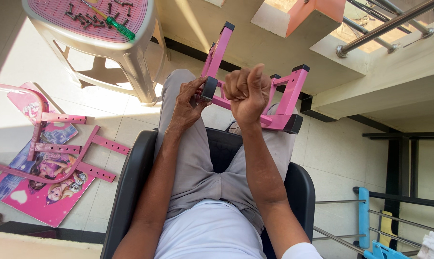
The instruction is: The person assembles a pink metal frame by hand, aligning parts and inserting screws. They use a screwdriver to tighten the screws at multiple joints, securing the frame together while seated.
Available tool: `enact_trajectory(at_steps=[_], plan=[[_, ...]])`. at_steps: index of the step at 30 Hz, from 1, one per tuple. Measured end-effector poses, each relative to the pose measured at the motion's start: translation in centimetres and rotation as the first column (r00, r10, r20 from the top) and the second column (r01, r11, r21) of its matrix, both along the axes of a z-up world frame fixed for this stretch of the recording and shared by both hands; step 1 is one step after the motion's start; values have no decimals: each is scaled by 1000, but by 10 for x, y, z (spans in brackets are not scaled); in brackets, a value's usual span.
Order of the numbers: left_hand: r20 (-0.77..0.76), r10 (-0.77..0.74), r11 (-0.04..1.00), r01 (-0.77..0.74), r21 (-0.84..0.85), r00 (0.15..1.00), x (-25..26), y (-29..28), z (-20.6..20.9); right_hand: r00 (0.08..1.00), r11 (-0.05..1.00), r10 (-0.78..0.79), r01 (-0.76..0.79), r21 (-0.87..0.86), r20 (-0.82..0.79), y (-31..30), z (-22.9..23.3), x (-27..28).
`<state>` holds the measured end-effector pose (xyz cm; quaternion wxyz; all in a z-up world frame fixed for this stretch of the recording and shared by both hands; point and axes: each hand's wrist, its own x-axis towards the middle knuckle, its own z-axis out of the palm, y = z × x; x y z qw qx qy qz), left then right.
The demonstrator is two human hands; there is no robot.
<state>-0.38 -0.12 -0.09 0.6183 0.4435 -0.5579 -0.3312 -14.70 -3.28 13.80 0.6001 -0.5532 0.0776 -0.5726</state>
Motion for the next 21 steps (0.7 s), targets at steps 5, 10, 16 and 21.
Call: enact_trajectory(at_steps=[5, 10, 16, 21], plan=[[128, 79, 994, -87, 64, 989, -2, -5, -26, 795, 968, -220, 106, -228, -566, -26, -49, 57], [116, 122, 992, -117, -47, 986, 1, -3, -18, 878, 999, 29, -16, 31, -477, -23, -64, 48], [40, 60, 998, -61, 15, 997, 0, 2, -4, 984, 999, 36, -36, 3, -174, -11, -52, 29], [64, 64, 997, -67, 31, 996, 7, -7, -24, 638, 864, -424, 71, -499, -643, -14, -72, 73]])
